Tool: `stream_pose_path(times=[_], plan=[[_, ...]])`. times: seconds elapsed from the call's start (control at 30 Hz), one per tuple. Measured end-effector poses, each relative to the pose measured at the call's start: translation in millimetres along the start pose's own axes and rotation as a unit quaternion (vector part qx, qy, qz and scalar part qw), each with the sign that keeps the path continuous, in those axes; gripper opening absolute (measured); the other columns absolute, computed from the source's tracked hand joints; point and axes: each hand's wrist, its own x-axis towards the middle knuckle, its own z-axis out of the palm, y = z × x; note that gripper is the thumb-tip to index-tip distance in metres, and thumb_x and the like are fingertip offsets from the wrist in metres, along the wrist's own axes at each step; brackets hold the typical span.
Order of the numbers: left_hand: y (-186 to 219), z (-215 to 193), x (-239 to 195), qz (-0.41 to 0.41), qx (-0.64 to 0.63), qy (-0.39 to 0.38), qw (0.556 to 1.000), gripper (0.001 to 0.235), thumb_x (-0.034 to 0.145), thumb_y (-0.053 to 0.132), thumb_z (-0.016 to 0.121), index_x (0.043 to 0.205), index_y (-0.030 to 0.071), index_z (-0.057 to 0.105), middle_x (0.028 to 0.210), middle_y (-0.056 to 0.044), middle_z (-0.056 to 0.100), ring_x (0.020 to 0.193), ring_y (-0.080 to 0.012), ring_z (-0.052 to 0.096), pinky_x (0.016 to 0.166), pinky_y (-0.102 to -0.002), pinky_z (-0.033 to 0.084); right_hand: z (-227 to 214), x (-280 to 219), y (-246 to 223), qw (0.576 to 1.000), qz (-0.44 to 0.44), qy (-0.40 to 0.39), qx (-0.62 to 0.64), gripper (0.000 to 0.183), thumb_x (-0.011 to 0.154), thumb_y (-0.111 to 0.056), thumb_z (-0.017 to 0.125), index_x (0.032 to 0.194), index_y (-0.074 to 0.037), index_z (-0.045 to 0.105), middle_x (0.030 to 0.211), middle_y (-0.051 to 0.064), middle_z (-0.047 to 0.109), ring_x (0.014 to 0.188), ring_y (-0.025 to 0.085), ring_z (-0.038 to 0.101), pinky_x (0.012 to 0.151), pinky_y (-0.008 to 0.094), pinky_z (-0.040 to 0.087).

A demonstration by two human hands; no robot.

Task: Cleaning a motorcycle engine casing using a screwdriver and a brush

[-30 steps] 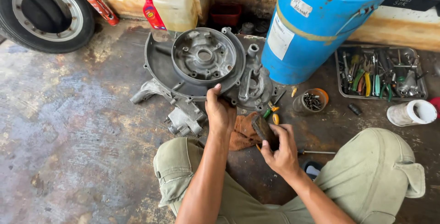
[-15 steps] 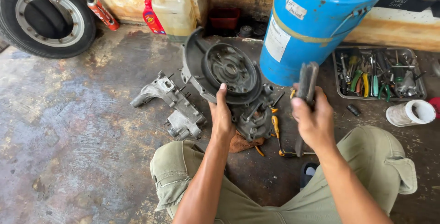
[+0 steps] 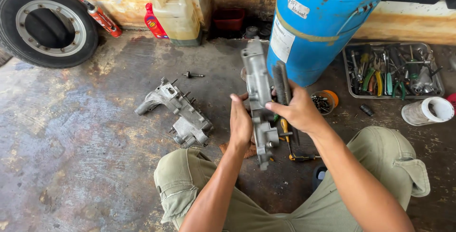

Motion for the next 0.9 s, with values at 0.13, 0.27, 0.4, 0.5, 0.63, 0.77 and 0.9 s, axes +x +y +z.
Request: stream_pose_path(times=[0.13,0.27,0.4,0.5,0.63,0.77,0.9], plan=[[22,6,-24,0.007,0.125,-0.001,0.992,0.058,0.102,0.067,0.031,0.131,0.024,0.059,0.121,-0.028,0.067,0.126,-0.0493,0.059,0.104,-0.055,0.049,-10,-9,4,0.999,0.019,0.037,0.030,0.032,0.070,0.003,0.087,0.095,-0.002,0.068,0.072,0.006,0.062,0.067,0.015,0.061,0.066,0.027,0.050],[10,2,-26,0.001,0.106,-0.046,0.993,0.054,0.101,0.060,0.045,0.136,0.020,0.053,0.121,-0.029,0.066,0.124,-0.0474,0.061,0.101,-0.057,0.049,-9,-14,5,0.999,0.002,0.039,0.013,0.030,0.072,0.002,0.086,0.095,-0.004,0.068,0.068,0.007,0.062,0.064,0.015,0.062,0.064,0.028,0.051],[32,2,-56,0.041,0.041,-0.167,0.984,0.092,0.084,0.062,0.072,0.144,-0.001,0.041,0.136,-0.043,0.054,0.130,-0.0583,0.051,0.107,-0.069,0.041,-12,-12,0,0.998,-0.025,0.058,-0.030,0.026,0.077,0.004,0.082,0.096,-0.004,0.066,0.067,0.005,0.060,0.063,0.015,0.061,0.067,0.029,0.052],[1,11,-48,0.071,0.109,-0.161,0.978,0.085,0.075,0.045,0.087,0.135,0.003,0.044,0.125,-0.036,0.061,0.122,-0.0572,0.058,0.100,-0.067,0.047,-12,-11,-2,0.993,-0.052,0.065,-0.081,0.027,0.076,0.004,0.080,0.097,-0.006,0.066,0.069,0.009,0.061,0.066,0.020,0.063,0.069,0.035,0.053],[-10,12,-42,0.076,0.002,-0.174,0.982,0.072,0.076,0.026,0.091,0.126,-0.001,0.048,0.113,-0.030,0.064,0.110,-0.0435,0.063,0.097,-0.055,0.051,-11,-15,-6,0.988,-0.051,0.056,-0.132,0.028,0.077,0.003,0.079,0.098,-0.008,0.065,0.070,0.010,0.063,0.067,0.024,0.066,0.069,0.037,0.054],[-1,16,-43,0.061,0.001,-0.144,0.988,0.054,0.080,0.021,0.083,0.121,0.002,0.053,0.107,-0.024,0.064,0.107,-0.0380,0.060,0.091,-0.053,0.049,-12,-15,-16,0.983,-0.066,0.035,-0.170,0.031,0.077,-0.001,0.077,0.103,-0.007,0.062,0.067,0.016,0.059,0.060,0.029,0.062,0.059,0.040,0.049],[-8,11,-35,0.105,0.097,-0.098,0.985,0.046,0.084,0.023,0.079,0.115,0.002,0.053,0.101,-0.027,0.064,0.102,-0.0409,0.063,0.089,-0.054,0.049,-9,-17,-29,0.985,-0.055,-0.024,-0.160,0.056,0.070,-0.012,0.088,0.117,-0.009,0.057,0.073,0.016,0.062,0.065,0.028,0.063,0.062,0.040,0.052]])
